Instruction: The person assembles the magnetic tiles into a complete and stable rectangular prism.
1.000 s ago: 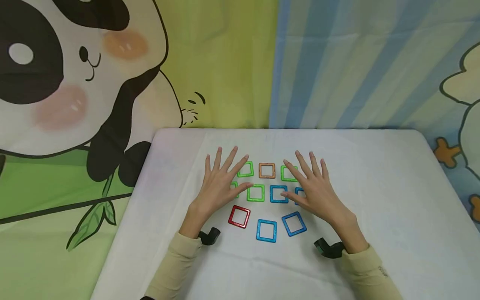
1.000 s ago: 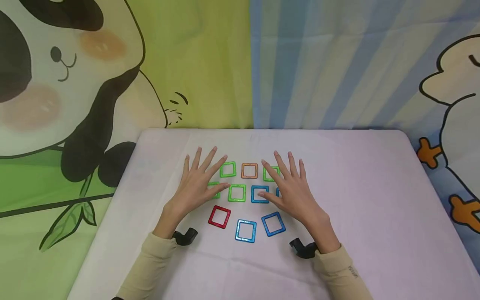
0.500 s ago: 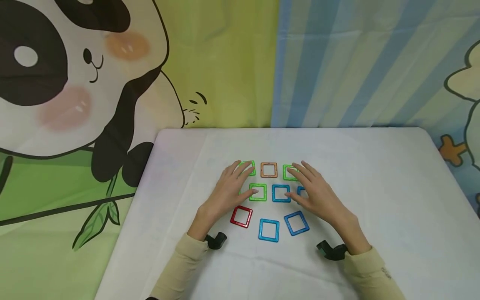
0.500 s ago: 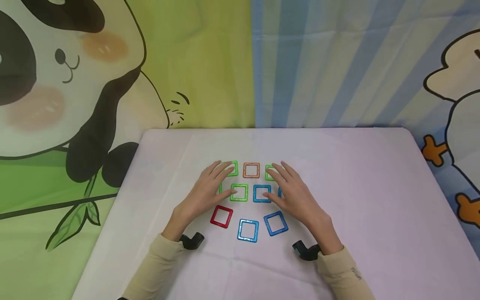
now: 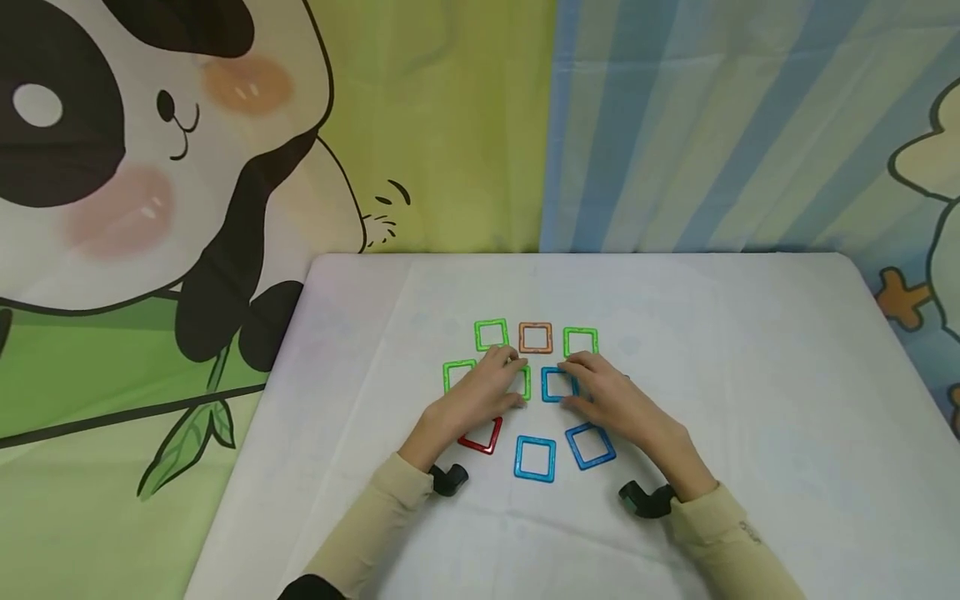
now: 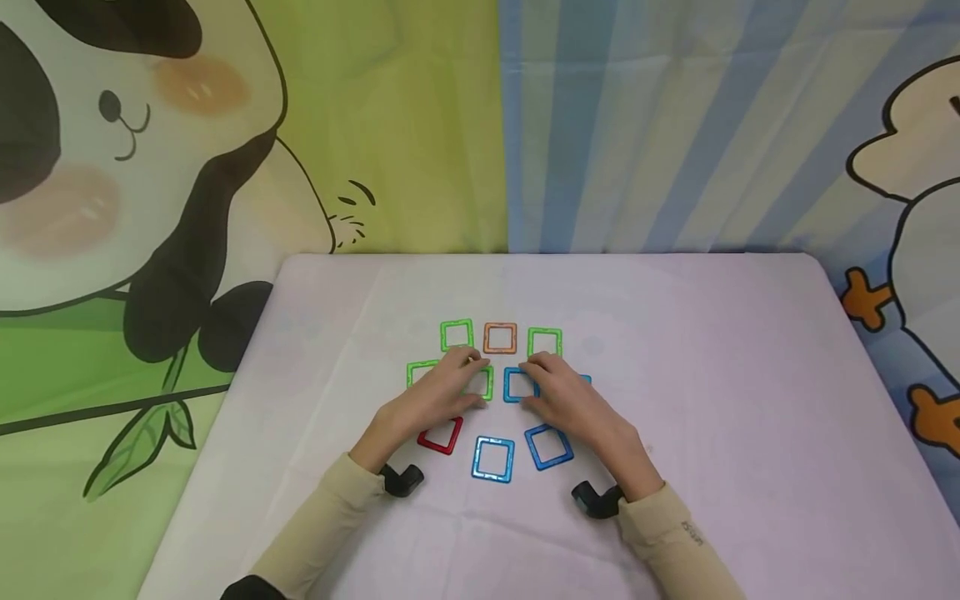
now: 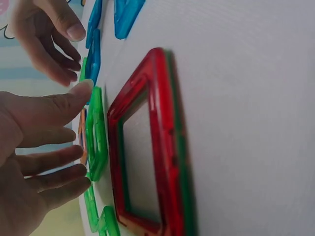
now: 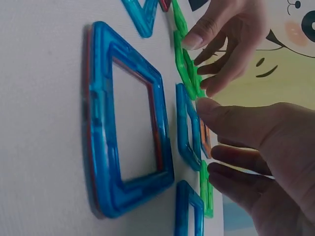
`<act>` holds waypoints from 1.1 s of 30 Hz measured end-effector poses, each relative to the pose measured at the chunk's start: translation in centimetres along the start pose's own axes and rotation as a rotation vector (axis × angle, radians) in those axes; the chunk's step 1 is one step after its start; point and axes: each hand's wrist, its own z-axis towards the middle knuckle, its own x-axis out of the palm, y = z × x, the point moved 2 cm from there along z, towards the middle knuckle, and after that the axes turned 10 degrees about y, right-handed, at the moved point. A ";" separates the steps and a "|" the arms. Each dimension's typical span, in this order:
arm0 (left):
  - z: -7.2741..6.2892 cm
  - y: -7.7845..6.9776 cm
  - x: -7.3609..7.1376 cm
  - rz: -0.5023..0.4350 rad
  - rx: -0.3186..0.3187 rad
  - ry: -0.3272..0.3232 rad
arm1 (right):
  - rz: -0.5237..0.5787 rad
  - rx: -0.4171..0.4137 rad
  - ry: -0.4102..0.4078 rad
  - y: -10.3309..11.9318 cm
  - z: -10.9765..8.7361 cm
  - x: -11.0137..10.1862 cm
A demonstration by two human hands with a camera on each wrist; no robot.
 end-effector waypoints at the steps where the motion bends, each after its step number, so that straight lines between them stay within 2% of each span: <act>1: 0.1 0.0 0.1 0.010 -0.009 0.006 | -0.001 0.003 0.006 0.0 0.2 0.1; 5: 0.2 0.0 0.4 0.052 -0.023 0.013 | -0.031 0.010 0.012 0.1 0.5 0.6; 10: 0.3 -0.1 0.4 0.094 -0.024 -0.019 | -0.100 -0.032 -0.032 0.1 0.9 1.1; 16: 0.4 -0.2 0.8 0.104 -0.011 -0.010 | -0.090 -0.023 -0.035 0.4 1.1 1.5; 21: 0.6 -0.3 0.9 0.131 -0.010 -0.034 | -0.084 -0.014 -0.035 0.6 1.3 1.5; 27: 0.7 -0.2 1.0 0.117 -0.009 -0.026 | -0.090 -0.025 -0.030 0.9 1.5 1.6; 33: 0.4 0.1 0.8 0.116 -0.038 -0.024 | -0.123 -0.010 -0.018 1.5 1.7 1.3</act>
